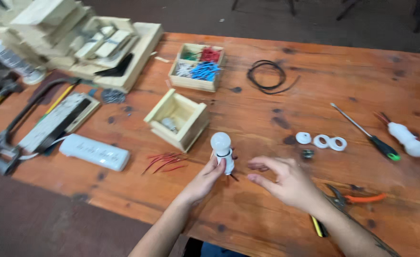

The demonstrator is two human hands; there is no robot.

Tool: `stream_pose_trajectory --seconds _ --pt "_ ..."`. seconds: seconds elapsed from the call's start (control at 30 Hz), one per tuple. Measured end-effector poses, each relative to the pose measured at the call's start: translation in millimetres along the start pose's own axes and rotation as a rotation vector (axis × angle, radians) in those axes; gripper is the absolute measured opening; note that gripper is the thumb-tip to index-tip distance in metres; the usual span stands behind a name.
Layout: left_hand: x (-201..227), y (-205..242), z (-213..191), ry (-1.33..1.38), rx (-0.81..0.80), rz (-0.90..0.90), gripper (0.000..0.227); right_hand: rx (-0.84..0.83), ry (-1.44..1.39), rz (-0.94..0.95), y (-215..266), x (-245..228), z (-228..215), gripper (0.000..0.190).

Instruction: The person disassembles a light bulb, tests it on a power strip, and then works with wires and a small electrical component using a screwdriver and pliers.

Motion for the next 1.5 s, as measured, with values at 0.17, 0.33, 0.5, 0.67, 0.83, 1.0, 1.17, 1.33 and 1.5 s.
stream_pose_trajectory --seconds 0.17,0.33,0.5,0.67,0.83,1.0,1.17,1.33,1.5 --pt "28.2 26.0 -19.4 0.085 0.148 -0.082 0.069 -0.186 -0.163 0.009 -33.4 -43.6 60.4 0.034" --pt "35.8 41.4 -42.2 0.226 0.298 -0.031 0.063 -0.146 0.055 -0.021 -41.4 -56.5 85.1 0.028" --pt "36.1 48.6 -51.1 0.270 0.374 0.033 0.058 -0.024 0.349 -0.065 -29.7 -55.9 114.1 0.025" --pt "59.0 47.0 -32.2 0.053 0.350 0.167 0.053 0.177 0.556 -0.186 -21.5 -65.2 115.3 0.009" --pt "33.2 23.9 -19.5 0.204 0.411 0.208 0.046 0.365 0.844 -0.255 -7.8 -71.4 108.4 0.014" --pt "25.8 8.3 -20.5 0.263 0.406 0.162 0.043 0.334 0.698 -0.226 -1.1 -66.5 98.6 0.007" --pt "33.4 13.2 -23.0 0.377 0.140 0.171 0.049 -0.040 -0.226 0.274 -9.4 3.8 109.8 0.014" --pt "40.8 25.4 -19.9 0.256 0.008 0.140 0.057 -0.152 -0.378 0.289 -9.2 19.5 125.2 0.026" --pt "53.1 29.8 -8.1 -0.004 0.099 0.137 0.058 -0.014 -0.074 0.163 -8.7 -17.2 99.7 0.022"
Point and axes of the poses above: each hand's wrist, its own y-axis away from the middle knuckle, its own z-axis out of the palm, x = y × z, the point moved 5 cm from there along -y, towards the middle knuckle, and after that the axes turned 6 degrees about y, right-handed, at the moved point
